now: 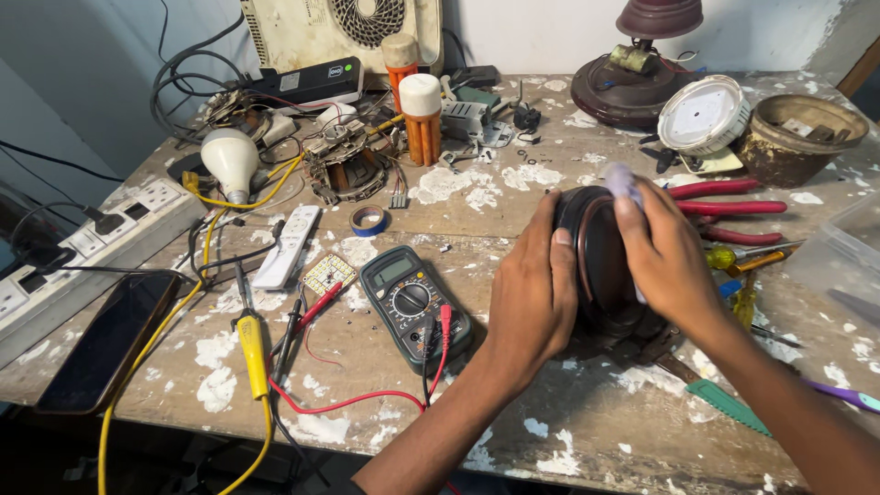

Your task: The person uses a screwdriver to work on the wiring and components of a disassembled electric fan motor base, then wipes the fan housing and a cylindrical capacitor with a cloth. They then sort screwdrivers and pliers from the workbench into a plastic storage box.

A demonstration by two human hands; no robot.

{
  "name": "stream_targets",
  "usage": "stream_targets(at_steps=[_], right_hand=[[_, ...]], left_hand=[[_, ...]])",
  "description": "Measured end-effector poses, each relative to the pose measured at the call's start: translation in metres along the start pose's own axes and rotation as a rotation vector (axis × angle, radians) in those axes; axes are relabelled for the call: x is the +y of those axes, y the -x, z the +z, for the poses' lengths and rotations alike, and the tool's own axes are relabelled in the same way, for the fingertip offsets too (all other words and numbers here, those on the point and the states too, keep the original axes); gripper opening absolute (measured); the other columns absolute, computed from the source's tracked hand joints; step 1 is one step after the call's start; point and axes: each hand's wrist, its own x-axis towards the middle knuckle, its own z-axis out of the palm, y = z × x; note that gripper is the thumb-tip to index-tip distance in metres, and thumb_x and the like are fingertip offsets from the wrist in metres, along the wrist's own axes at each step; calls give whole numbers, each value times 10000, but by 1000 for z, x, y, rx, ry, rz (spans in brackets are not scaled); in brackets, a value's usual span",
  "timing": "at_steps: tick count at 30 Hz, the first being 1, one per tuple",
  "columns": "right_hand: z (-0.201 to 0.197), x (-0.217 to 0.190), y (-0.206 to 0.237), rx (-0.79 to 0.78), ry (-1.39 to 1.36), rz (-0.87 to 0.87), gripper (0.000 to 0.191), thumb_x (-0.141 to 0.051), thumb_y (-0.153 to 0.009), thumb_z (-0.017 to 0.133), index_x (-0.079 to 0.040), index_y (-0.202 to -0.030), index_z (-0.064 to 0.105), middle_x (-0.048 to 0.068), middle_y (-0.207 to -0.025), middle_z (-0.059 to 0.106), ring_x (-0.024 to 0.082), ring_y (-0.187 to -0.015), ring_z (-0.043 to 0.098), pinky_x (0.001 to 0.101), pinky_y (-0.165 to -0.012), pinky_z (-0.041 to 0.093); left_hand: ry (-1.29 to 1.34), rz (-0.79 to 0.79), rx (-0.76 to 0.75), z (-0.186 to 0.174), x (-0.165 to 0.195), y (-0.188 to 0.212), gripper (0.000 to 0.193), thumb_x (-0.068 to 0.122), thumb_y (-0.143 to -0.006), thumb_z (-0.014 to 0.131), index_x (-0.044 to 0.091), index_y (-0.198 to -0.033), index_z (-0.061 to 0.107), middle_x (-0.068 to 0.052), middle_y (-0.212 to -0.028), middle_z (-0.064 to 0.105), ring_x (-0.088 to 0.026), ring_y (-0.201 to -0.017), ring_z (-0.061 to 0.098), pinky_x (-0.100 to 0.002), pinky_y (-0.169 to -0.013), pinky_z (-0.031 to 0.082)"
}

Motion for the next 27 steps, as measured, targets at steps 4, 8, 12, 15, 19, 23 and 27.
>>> stream_targets(at_steps=[4,8,12,15,19,23,27], right_hand=[[7,-20,47,149,42,-269,488,-209,-1116,431,61,-1520,462,265,-1586,428,455,-1427,471,488,-1194,380],[5,-50,62,37,75,-465,416,-152,-1057,460,0,-1431,558,241,-1578,464,479,-1475,439,507,-1207,369],[-4,-52,7,-67,42,-508,359,-140,-1048,493,-7,-1348,638,221,-1466,569,425,-1376,538,483,-1135,427],[-7,-36,-31,-113,-48,-389,314,-177,-1049,499,10,-1247,655,194,-1297,679,339,-1174,667,423,-993,504],[-7,5,-52,-150,-91,-59,349,-292,-1058,520,11,-1146,668,198,-961,737,270,-853,728,395,-793,525],[-5,44,-42,-48,-219,74,392,-327,-1095,493,27,-1100,662,210,-907,708,311,-863,639,404,-804,509],[-10,55,-2,42,-181,246,385,-333,-1068,464,-26,-1243,618,183,-986,713,326,-915,688,434,-832,508]], left_hand=[[17,-14,24,0,-5,2,462,191,-1100,372,-70,-1462,491,-354,-1251,654,-518,-1100,662,-523,-933,531],[50,-116,-11,3,-9,0,497,200,-1071,348,-50,-1486,460,-341,-1055,685,-492,-904,702,-533,-798,533],[49,-110,-6,5,-5,0,447,195,-1083,347,-37,-1423,522,-338,-994,686,-510,-886,683,-549,-765,508],[12,-146,-9,9,0,-1,490,201,-1054,373,-32,-1471,483,-345,-972,675,-523,-860,676,-561,-746,492],[-20,-72,1,15,3,-5,510,261,-1038,469,-45,-1445,485,-338,-1048,696,-514,-939,696,-547,-781,522],[-41,-71,-14,18,3,-7,634,323,-963,602,-67,-1444,465,-327,-1059,710,-463,-964,735,-499,-839,568],[-79,-123,-37,24,9,-12,752,394,-861,731,-66,-1406,493,-302,-1070,729,-426,-997,744,-464,-874,585]])
